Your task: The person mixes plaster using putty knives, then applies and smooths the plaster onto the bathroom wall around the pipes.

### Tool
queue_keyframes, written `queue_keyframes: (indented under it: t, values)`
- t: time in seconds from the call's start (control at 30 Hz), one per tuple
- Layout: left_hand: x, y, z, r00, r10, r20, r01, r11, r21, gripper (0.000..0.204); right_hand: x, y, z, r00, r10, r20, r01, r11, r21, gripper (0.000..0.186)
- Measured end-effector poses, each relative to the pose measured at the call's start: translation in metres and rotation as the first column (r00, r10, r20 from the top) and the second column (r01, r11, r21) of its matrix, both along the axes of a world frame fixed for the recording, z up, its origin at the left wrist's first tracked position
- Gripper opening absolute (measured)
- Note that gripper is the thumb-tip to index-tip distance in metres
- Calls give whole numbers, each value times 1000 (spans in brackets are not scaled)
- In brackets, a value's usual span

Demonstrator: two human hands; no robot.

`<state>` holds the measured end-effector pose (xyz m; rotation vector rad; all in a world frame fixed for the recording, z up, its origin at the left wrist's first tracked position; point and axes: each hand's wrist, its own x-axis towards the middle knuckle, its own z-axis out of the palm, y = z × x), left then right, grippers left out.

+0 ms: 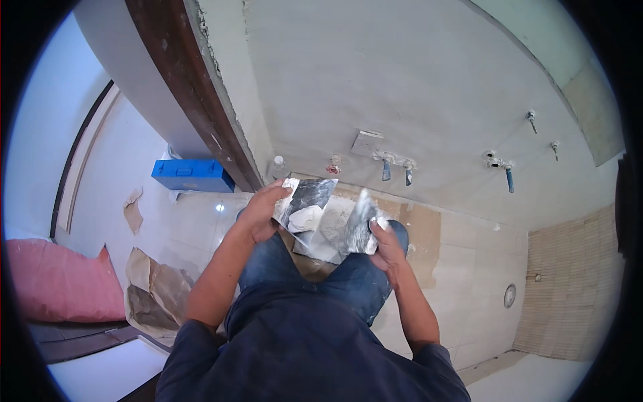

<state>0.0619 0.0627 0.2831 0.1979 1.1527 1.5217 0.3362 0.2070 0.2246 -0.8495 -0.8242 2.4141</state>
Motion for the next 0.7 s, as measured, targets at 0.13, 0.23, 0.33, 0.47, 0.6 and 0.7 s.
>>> queue_keyframes:
  t: [0.13, 0.23, 0.33, 0.47, 0.6, 0.7]
  values:
    - [1, 6, 6, 990, -110, -87, 104, 992, -66, 39, 14, 16, 57, 970, -86, 229, -180, 383, 906, 33]
    - [4, 4, 14, 954, -255, -155, 239, 964, -114, 37, 1, 17, 134, 964, -77, 256, -248, -618, 746, 38]
    - [3, 8, 6, 897, -389, -209, 366, 920, -141, 33, -15, 11, 140, 971, 19, 239, -163, -680, 714, 50]
    - [4, 7, 13, 851, -485, -204, 452, 872, -188, 32, -25, 4, 144, 936, 69, 345, -164, -781, 602, 54]
    - [1, 5, 3, 917, -385, -103, 363, 913, -185, 28, -25, 0, 137, 855, 94, 510, -307, -701, 644, 58]
    - [-3, 3, -5, 919, -378, -109, 351, 913, -209, 27, -16, 11, 130, 835, 67, 547, -366, -673, 642, 65]
